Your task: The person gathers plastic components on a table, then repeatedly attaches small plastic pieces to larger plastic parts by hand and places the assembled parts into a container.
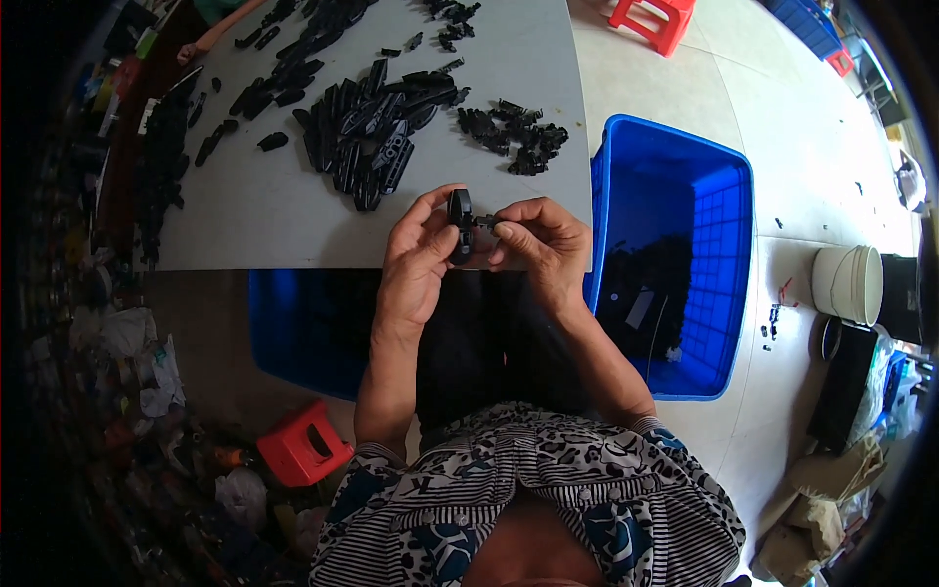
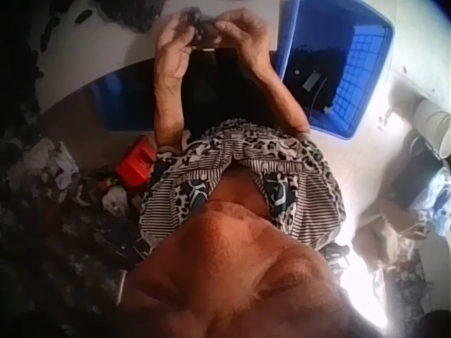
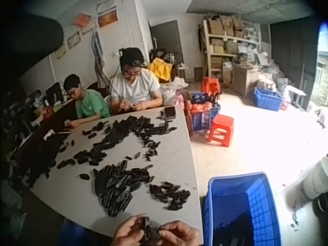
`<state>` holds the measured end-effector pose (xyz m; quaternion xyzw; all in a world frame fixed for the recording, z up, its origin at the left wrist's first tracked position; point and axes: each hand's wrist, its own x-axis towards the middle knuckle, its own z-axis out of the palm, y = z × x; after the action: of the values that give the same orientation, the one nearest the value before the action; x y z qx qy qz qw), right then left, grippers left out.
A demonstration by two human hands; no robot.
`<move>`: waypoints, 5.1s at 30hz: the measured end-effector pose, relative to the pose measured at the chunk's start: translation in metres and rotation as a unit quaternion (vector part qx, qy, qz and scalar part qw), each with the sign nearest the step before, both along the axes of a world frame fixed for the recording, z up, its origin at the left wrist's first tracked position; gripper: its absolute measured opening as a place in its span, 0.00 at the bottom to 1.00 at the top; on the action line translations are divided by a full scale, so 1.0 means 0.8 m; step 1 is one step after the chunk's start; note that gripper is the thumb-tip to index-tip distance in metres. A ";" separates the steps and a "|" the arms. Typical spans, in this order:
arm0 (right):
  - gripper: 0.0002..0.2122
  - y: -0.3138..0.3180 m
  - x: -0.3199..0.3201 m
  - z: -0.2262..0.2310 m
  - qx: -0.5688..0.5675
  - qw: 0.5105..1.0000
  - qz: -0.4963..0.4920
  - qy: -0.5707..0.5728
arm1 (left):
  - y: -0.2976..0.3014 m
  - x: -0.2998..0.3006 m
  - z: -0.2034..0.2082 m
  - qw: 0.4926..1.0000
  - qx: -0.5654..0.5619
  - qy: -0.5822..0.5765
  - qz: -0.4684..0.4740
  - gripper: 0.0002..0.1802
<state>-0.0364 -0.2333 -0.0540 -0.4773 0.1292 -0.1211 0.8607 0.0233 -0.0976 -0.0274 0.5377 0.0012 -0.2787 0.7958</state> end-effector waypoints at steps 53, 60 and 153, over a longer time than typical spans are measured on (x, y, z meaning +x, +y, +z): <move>0.11 0.051 -0.003 -0.011 -0.435 0.877 0.174 -0.108 | 0.109 -0.040 -0.023 0.971 0.134 -0.197 0.022 0.04; 0.03 -0.056 0.046 0.003 -0.552 0.829 -0.076 -0.038 | 0.158 -0.016 -0.019 0.815 0.518 -0.259 0.017 0.10; 0.09 0.017 0.010 0.009 -0.473 0.877 -0.006 -0.080 | 0.036 0.016 -0.001 0.983 0.139 -0.100 -0.065 0.07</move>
<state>-0.0282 -0.2194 -0.0471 -0.8156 -0.0097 -0.2103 0.5390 0.0357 -0.0684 -0.0283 0.6675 -0.0748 -0.2719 0.6891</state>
